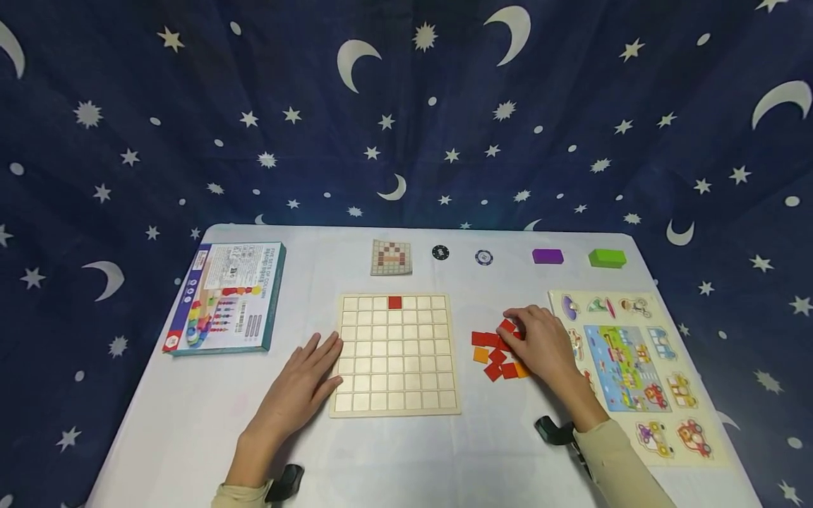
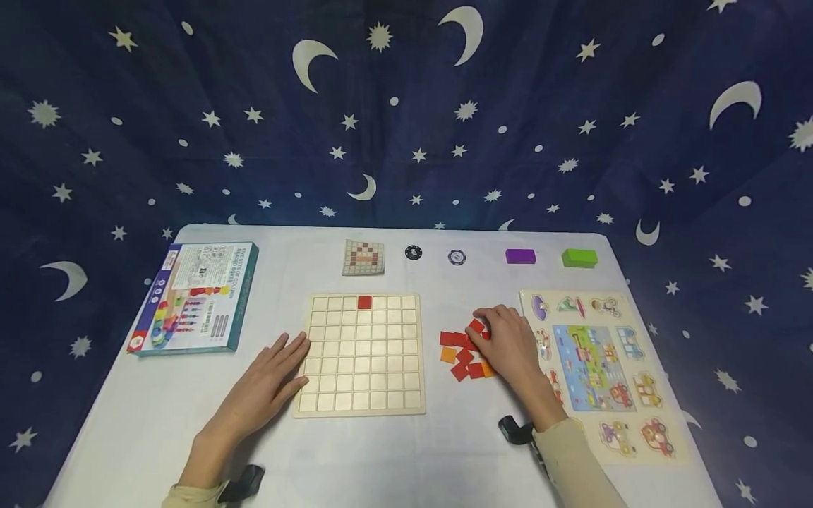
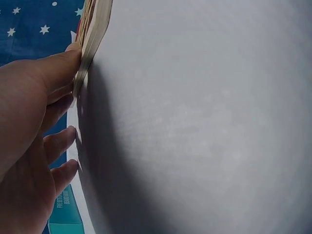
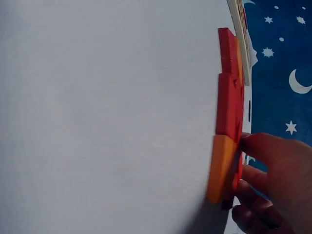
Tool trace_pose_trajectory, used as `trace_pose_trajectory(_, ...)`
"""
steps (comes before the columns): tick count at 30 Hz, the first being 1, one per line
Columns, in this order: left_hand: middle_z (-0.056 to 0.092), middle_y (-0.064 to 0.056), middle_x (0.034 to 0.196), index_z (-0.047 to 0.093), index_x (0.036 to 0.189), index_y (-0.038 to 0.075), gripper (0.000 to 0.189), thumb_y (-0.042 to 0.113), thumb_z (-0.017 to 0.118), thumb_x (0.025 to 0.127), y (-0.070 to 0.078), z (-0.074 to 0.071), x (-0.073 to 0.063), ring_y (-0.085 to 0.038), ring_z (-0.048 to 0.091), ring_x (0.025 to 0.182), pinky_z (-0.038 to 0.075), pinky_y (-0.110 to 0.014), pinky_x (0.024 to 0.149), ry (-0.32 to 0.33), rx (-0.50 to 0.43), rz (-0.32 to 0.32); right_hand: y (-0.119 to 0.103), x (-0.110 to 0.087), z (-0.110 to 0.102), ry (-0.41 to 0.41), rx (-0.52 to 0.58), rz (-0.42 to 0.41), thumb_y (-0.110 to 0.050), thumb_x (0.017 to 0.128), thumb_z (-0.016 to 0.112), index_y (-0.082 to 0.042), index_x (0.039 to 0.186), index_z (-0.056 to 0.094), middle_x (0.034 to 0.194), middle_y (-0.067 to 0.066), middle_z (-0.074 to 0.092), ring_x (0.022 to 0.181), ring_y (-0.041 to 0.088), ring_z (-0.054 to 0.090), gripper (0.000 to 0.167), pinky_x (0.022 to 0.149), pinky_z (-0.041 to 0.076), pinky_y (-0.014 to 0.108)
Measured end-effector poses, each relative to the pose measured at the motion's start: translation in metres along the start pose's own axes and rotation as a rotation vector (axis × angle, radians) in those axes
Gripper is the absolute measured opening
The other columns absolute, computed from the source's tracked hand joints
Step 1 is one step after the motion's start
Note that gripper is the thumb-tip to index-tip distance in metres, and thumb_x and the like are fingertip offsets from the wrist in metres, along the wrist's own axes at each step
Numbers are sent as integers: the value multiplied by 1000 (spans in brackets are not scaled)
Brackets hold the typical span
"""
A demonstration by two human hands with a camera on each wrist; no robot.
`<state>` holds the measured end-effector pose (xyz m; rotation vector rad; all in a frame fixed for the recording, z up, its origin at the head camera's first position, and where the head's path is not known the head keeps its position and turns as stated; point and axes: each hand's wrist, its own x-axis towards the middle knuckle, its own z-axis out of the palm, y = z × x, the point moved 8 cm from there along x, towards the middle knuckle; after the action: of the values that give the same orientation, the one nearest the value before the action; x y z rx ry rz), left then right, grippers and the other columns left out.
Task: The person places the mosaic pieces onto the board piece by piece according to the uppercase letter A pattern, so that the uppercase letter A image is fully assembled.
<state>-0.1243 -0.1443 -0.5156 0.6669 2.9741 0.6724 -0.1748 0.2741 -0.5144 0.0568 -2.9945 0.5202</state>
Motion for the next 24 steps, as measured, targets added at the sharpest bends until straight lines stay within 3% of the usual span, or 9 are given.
trace_pose_trajectory(5,47,-9,168,51,159,8,65,32,71,103,-2,1,1,-43,38,159,35,-65,127,-22,-11,-13,-5,4,-4,38,-21,-11,-30,88,86,-9,114,81,97,12,77,85,27,62,35,74,46,39)
trace_pose_trajectory(11,47,-9,169,50,160,8,65,32,71,102,-4,1,0,-43,38,159,34,-65,127,-31,-4,-29,-22,14,-5,63,-36,-43,-27,89,83,-10,112,82,104,14,79,93,31,67,29,76,44,39)
trace_pose_trajectory(15,46,-9,169,49,160,8,66,32,71,102,-3,3,1,-43,37,159,34,-65,127,-24,-12,-28,-28,19,-5,21,-77,-39,-31,87,86,-9,114,82,107,15,77,94,32,65,35,75,42,38)
trace_pose_trajectory(24,45,-9,170,48,161,9,67,33,70,103,-3,2,1,-42,36,161,34,-65,128,-43,-7,-38,-16,15,-5,-73,-75,-24,-33,86,88,-9,115,81,104,13,77,90,28,63,38,78,47,40)
